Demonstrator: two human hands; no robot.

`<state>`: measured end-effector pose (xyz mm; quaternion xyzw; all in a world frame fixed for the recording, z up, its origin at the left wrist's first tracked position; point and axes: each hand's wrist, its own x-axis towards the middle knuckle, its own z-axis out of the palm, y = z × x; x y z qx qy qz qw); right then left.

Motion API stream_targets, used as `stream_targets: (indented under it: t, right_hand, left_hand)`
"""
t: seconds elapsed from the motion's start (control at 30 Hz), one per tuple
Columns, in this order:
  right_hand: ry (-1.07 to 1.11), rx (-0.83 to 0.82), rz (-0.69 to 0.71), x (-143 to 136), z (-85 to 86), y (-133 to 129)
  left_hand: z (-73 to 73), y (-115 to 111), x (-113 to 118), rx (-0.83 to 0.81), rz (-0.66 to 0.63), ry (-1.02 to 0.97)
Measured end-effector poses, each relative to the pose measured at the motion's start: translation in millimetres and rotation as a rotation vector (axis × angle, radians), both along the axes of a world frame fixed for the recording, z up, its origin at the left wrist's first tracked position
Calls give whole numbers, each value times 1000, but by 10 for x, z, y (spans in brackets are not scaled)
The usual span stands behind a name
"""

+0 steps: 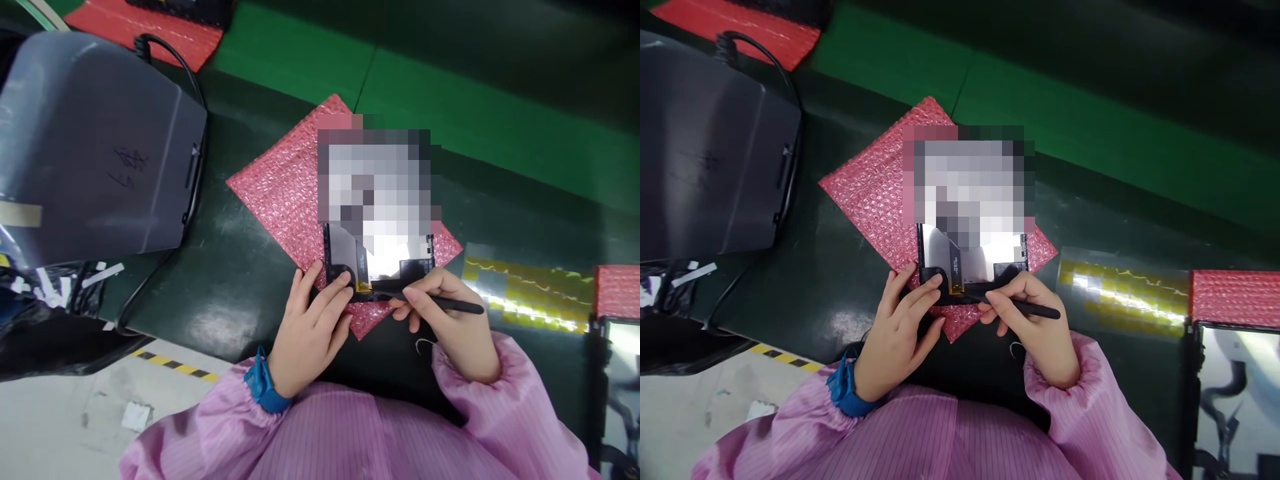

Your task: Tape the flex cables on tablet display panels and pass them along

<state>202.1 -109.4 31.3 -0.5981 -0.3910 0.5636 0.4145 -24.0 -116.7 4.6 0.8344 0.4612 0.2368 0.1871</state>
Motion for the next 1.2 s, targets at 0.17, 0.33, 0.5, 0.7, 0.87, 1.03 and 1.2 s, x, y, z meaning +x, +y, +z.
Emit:
stream_targets:
  t: [0.17, 0.33, 0.5, 0.7, 0.87, 1.03, 1.2]
  right_hand:
    - [-23, -11, 6, 2, 16, 9]
    - [-29, -14, 12, -12, 39, 34]
    - [-47, -21, 14, -12, 31, 37]
    - [-78, -28, 27, -2, -6, 5]
    - [-123, -26, 23, -12, 5, -8]
    - [-78, 13, -17, -36, 13, -12]
    - [-74, 10, -22, -33, 1, -39]
  left_hand:
    - [1, 3, 0, -3, -2, 9]
    - [13, 9, 4, 4, 4, 9]
    - [23, 20, -1, 28, -13, 47]
    - [4, 4, 0, 22, 7, 53]
    - [-5, -3, -6, 7, 5, 41]
    - [-11, -3, -17, -39, 4, 18]
    - [-3, 2, -4, -13, 8, 23]
